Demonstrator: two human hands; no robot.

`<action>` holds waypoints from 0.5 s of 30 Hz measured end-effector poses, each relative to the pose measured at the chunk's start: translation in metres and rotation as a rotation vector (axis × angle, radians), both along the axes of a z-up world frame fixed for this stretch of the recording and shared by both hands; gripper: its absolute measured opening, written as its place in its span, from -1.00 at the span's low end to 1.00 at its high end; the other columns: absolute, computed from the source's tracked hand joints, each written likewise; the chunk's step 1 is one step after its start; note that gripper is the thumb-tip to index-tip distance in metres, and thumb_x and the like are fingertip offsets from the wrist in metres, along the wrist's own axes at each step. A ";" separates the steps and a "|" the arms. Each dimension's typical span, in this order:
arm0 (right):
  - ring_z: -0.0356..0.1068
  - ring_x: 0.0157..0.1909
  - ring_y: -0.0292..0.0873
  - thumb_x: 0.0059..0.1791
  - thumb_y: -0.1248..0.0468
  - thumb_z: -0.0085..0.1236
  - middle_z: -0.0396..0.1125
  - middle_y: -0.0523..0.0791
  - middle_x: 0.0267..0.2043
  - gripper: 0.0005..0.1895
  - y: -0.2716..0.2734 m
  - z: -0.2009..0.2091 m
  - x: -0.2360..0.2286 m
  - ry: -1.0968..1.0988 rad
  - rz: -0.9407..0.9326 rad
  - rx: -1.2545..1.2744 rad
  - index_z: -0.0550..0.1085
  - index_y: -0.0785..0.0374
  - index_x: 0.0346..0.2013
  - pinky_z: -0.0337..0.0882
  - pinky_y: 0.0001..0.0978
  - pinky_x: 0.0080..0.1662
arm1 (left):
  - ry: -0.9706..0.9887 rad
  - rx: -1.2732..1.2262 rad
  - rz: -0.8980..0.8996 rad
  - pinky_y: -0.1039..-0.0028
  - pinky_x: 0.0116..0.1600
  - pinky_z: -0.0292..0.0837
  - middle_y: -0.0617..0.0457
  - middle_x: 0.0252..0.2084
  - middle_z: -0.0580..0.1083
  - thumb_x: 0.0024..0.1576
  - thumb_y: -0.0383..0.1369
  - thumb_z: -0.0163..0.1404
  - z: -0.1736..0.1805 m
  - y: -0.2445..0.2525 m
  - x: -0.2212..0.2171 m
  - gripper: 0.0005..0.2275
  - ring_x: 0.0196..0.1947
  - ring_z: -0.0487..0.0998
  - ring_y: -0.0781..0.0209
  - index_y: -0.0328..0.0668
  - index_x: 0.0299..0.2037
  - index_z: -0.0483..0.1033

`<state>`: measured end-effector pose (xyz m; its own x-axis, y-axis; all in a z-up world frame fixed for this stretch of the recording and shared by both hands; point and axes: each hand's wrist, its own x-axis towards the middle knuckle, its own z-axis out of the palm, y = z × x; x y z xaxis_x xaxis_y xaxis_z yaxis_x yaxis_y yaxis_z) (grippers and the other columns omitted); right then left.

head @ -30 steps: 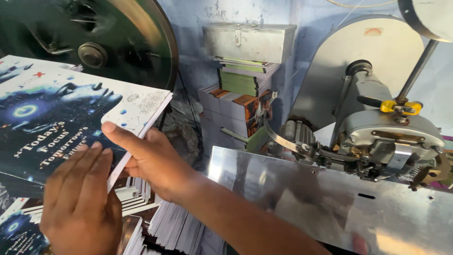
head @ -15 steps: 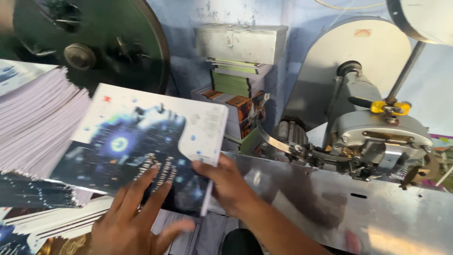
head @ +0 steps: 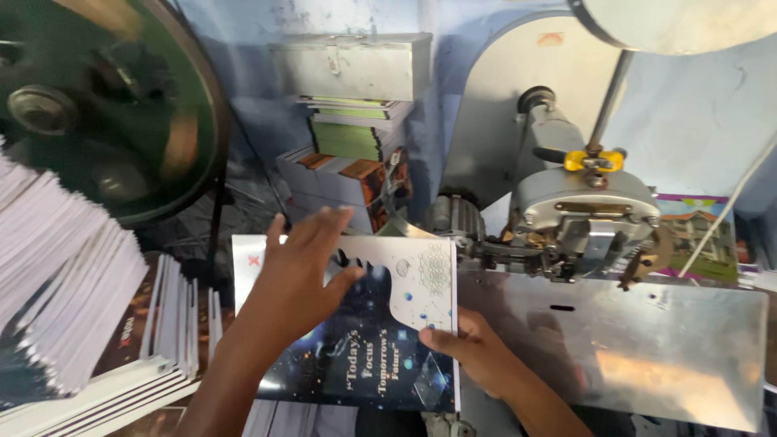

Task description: The person operates a manual bookbinding machine to stitch the spine of notebooks. They pick up a notebook, align it under the stitching head, pull the lever to stitch, then remove and set the finished notebook aside. The process is repeated for multiple notebooks.

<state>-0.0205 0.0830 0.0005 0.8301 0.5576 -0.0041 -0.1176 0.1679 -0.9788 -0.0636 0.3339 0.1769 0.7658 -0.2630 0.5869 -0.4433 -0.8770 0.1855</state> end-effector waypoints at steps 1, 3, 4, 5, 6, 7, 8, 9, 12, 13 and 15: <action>0.43 0.09 -0.22 -0.03 0.14 0.25 0.52 -0.04 0.09 -0.46 -0.007 -0.002 -0.001 0.003 -0.007 -0.023 0.51 0.40 0.17 0.38 -0.31 0.15 | 0.092 -0.031 -0.011 -0.28 0.30 -0.13 -0.15 0.11 0.48 -0.01 -0.33 0.26 -0.004 -0.004 0.009 -0.43 0.16 0.43 -0.14 -0.34 0.22 0.42; 0.43 0.08 -0.24 -0.03 0.13 0.23 0.52 -0.05 0.08 -0.46 -0.025 -0.005 -0.007 -0.006 -0.032 -0.025 0.51 0.38 0.17 0.38 -0.31 0.14 | 0.175 -0.064 -0.041 -0.18 0.36 -0.08 0.00 0.06 0.55 -0.03 -0.32 0.27 -0.014 -0.013 0.024 -0.56 0.15 0.48 -0.02 -0.16 0.09 0.53; 0.43 0.08 -0.24 -0.03 0.13 0.23 0.52 -0.05 0.07 -0.47 -0.033 -0.006 -0.009 -0.009 -0.045 -0.025 0.51 0.37 0.17 0.38 -0.32 0.13 | 0.217 -0.079 -0.056 -0.14 0.39 -0.06 0.07 0.04 0.58 -0.03 -0.31 0.27 -0.019 -0.017 0.029 -0.62 0.14 0.50 0.04 -0.07 0.02 0.58; 0.44 0.08 -0.24 -0.04 0.14 0.23 0.52 -0.06 0.08 -0.47 -0.039 -0.008 -0.010 0.013 -0.075 -0.026 0.51 0.36 0.16 0.40 -0.31 0.12 | 0.195 -0.102 -0.083 -0.12 0.40 -0.04 0.10 0.01 0.59 -0.04 -0.32 0.28 -0.024 -0.021 0.032 -0.63 0.12 0.52 0.07 -0.04 0.01 0.59; 0.45 0.07 -0.23 -0.05 0.15 0.23 0.53 -0.06 0.08 -0.47 -0.046 -0.010 -0.011 0.036 -0.106 -0.028 0.51 0.34 0.16 0.41 -0.30 0.12 | 0.173 -0.125 -0.109 -0.09 0.40 -0.03 0.12 -0.01 0.59 -0.04 -0.32 0.28 -0.030 -0.027 0.035 -0.64 0.10 0.53 0.09 -0.02 0.00 0.60; 0.46 0.07 -0.23 -0.07 0.16 0.24 0.53 -0.07 0.08 -0.48 -0.052 -0.014 -0.012 0.060 -0.132 -0.029 0.51 0.33 0.15 0.42 -0.30 0.11 | 0.153 -0.149 -0.130 -0.07 0.40 -0.01 0.14 -0.04 0.60 -0.05 -0.32 0.28 -0.035 -0.032 0.035 -0.65 0.09 0.54 0.11 0.00 -0.02 0.61; 0.47 0.07 -0.22 -0.06 0.17 0.24 0.54 -0.06 0.07 -0.48 -0.059 -0.017 -0.014 0.062 -0.170 -0.053 0.52 0.34 0.14 0.42 -0.31 0.11 | 0.087 -0.144 -0.159 -0.08 0.40 -0.01 0.14 -0.03 0.60 -0.03 -0.34 0.28 -0.041 -0.038 0.035 -0.66 0.08 0.54 0.12 0.00 -0.01 0.61; 0.48 0.07 -0.22 -0.06 0.17 0.25 0.55 -0.05 0.06 -0.49 -0.064 -0.021 -0.015 0.065 -0.205 -0.076 0.53 0.36 0.13 0.42 -0.32 0.11 | 0.020 -0.139 -0.185 -0.09 0.40 -0.01 0.14 -0.03 0.59 -0.02 -0.35 0.27 -0.046 -0.044 0.034 -0.66 0.08 0.54 0.12 0.00 -0.01 0.61; 0.47 0.04 -0.20 -0.05 0.18 0.24 0.55 -0.03 0.04 -0.51 -0.080 -0.027 -0.019 -0.036 -0.238 -0.097 0.54 0.38 0.12 0.42 -0.30 0.07 | -0.131 -0.130 -0.231 -0.09 0.40 0.00 0.14 -0.01 0.57 0.01 -0.37 0.25 -0.059 -0.060 0.031 -0.69 0.09 0.54 0.15 -0.02 -0.01 0.61; 0.46 0.03 -0.19 -0.04 0.18 0.23 0.55 -0.03 0.03 -0.52 -0.086 -0.029 -0.021 -0.087 -0.239 -0.096 0.54 0.38 0.12 0.42 -0.29 0.05 | -0.172 -0.128 -0.242 -0.09 0.40 0.01 0.13 0.00 0.57 0.02 -0.37 0.24 -0.062 -0.066 0.030 -0.70 0.09 0.54 0.16 -0.03 -0.02 0.60; 0.46 0.06 -0.20 -0.05 0.18 0.22 0.55 -0.05 0.04 -0.51 -0.093 -0.034 -0.024 -0.029 -0.292 -0.141 0.54 0.34 0.13 0.42 -0.29 0.08 | -0.201 -0.122 -0.268 -0.09 0.41 0.03 0.13 0.00 0.56 0.02 -0.38 0.23 -0.068 -0.073 0.027 -0.76 0.12 0.54 0.12 -0.07 -0.10 0.58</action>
<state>-0.0446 -0.0100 -0.0339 0.9558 0.2914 -0.0386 -0.0564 0.0529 -0.9970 -0.0364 0.2605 0.1089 0.5448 -0.3575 0.7585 -0.6930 -0.7012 0.1673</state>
